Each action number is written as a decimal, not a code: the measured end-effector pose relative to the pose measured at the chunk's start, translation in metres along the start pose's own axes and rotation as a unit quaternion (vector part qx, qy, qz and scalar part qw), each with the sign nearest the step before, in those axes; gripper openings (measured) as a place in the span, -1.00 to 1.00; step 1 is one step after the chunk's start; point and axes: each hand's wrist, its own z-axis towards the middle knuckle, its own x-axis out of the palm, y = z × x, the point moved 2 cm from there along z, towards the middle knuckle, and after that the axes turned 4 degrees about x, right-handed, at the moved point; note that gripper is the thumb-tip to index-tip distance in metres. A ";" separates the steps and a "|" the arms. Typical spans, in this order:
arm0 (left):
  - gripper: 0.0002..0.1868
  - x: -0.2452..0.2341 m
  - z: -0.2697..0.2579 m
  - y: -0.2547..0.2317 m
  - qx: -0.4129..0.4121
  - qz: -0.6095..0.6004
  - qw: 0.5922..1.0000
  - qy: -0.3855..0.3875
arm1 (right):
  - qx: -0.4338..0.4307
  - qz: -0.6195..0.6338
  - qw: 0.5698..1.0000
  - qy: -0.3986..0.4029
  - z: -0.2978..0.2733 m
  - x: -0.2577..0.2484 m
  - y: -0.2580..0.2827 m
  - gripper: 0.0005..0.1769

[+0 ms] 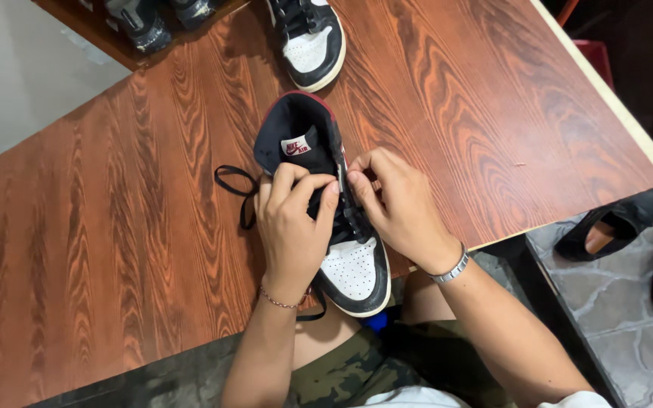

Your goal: The person removes the laces from a high-top sneaker and then re-laces it through the eyelets. The shoe is placed on a wooden table, and the person threads the laces through each eyelet in sequence, pulling them tight as they go.

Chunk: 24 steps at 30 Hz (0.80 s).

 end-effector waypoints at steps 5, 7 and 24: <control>-0.87 -0.004 -0.001 0.003 -0.006 -0.002 1.000 0.011 | 0.002 0.014 0.999 -0.034 -0.002 -0.013 -0.024 -0.88; -0.87 -0.005 -0.001 0.003 -0.004 0.000 1.000 0.011 | 0.004 0.004 0.999 -0.052 -0.002 -0.025 -0.044 -0.87; -0.87 0.000 -0.001 0.006 -0.018 -0.003 1.000 -0.009 | -0.179 -0.125 0.976 0.002 0.030 -0.047 -0.030 -0.83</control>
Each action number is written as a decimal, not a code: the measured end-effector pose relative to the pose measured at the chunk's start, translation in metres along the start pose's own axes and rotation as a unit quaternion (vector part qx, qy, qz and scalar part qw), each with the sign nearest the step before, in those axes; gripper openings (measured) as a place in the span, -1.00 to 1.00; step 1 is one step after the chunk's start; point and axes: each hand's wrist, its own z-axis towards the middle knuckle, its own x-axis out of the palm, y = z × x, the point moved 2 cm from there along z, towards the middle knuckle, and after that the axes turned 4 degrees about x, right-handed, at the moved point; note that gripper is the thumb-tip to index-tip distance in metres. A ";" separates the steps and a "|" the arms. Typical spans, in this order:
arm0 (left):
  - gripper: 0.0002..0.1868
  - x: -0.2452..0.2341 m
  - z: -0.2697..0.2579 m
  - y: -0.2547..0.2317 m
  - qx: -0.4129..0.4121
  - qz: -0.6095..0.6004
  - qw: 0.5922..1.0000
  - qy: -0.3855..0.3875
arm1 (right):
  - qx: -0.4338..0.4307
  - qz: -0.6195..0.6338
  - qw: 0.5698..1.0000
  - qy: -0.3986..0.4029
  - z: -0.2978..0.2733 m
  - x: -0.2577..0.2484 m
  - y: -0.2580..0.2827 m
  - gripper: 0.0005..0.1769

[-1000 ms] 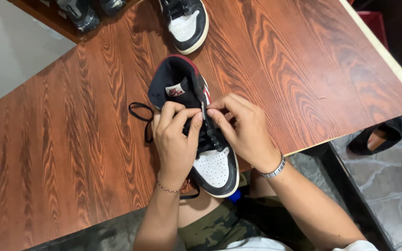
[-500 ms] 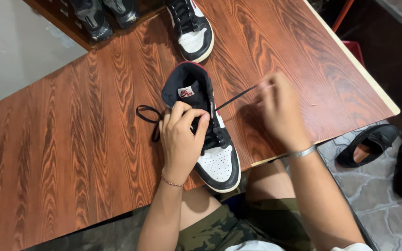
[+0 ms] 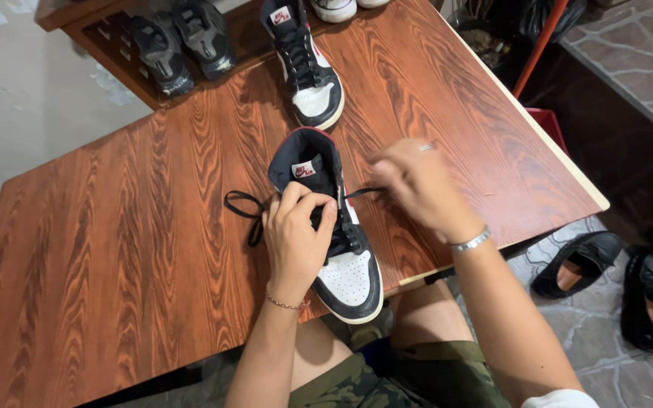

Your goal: The person removes the laces from a high-top sneaker and then re-laces it through the eyelets. The shoe is placed on a wooden table, and the person threads the laces through each eyelet in sequence, pulling them tight as they go.

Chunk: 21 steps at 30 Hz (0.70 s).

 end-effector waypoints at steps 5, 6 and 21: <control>-0.87 -0.002 0.002 0.001 -0.002 0.000 1.000 0.009 | 0.052 0.056 0.987 0.139 0.017 0.018 0.025 -0.78; -0.87 -0.002 0.001 0.001 -0.004 0.001 1.000 0.010 | 0.070 0.072 0.983 0.154 0.017 0.019 0.026 -0.77; -0.84 -0.006 0.002 -0.002 -0.044 0.024 0.998 0.045 | 0.200 -0.036 0.972 -0.121 -0.010 -0.031 -0.050 -0.79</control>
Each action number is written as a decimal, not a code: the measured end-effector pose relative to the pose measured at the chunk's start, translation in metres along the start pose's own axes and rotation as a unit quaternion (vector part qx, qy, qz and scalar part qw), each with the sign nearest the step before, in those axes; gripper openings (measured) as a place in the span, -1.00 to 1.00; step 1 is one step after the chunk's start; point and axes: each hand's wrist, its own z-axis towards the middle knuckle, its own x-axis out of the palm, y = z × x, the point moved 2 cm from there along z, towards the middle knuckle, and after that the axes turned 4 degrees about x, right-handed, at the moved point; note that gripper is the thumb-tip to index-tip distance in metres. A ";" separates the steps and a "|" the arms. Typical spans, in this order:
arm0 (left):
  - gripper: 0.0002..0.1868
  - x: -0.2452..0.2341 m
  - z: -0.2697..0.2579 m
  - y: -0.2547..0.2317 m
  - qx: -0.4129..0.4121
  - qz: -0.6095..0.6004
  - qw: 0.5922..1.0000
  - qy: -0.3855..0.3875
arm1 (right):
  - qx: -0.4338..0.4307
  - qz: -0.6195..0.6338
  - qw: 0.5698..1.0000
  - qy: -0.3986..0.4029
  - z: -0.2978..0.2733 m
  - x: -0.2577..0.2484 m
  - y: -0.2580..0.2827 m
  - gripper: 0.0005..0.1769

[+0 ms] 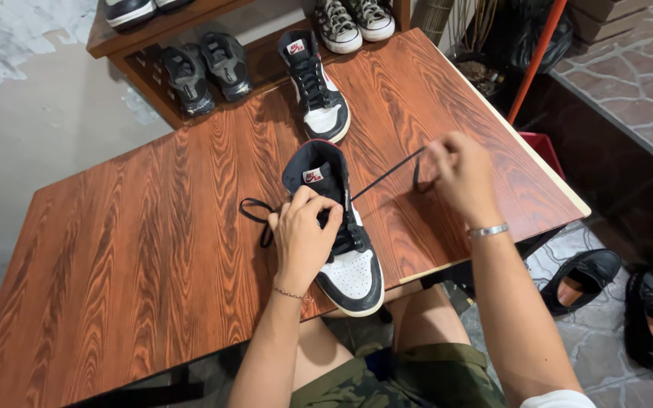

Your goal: The person removes the laces from a high-top sneaker and then re-laces it through the eyelets. The shoe is placed on a wooden table, and the person threads the laces through each eyelet in sequence, pulling them tight as they go.

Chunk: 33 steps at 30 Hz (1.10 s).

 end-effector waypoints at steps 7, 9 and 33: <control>-0.82 0.003 0.001 0.003 -0.003 -0.017 1.000 0.000 | 0.024 -0.199 0.977 -0.074 -0.003 -0.014 -0.031 -0.79; -0.82 0.004 0.000 0.004 -0.002 -0.025 1.000 -0.003 | -0.023 -0.227 0.972 -0.057 -0.009 -0.006 -0.015 -0.80; -0.74 -0.023 -0.021 0.007 0.035 -0.070 0.997 -0.013 | -0.086 0.201 0.945 0.245 -0.036 0.056 0.054 -0.79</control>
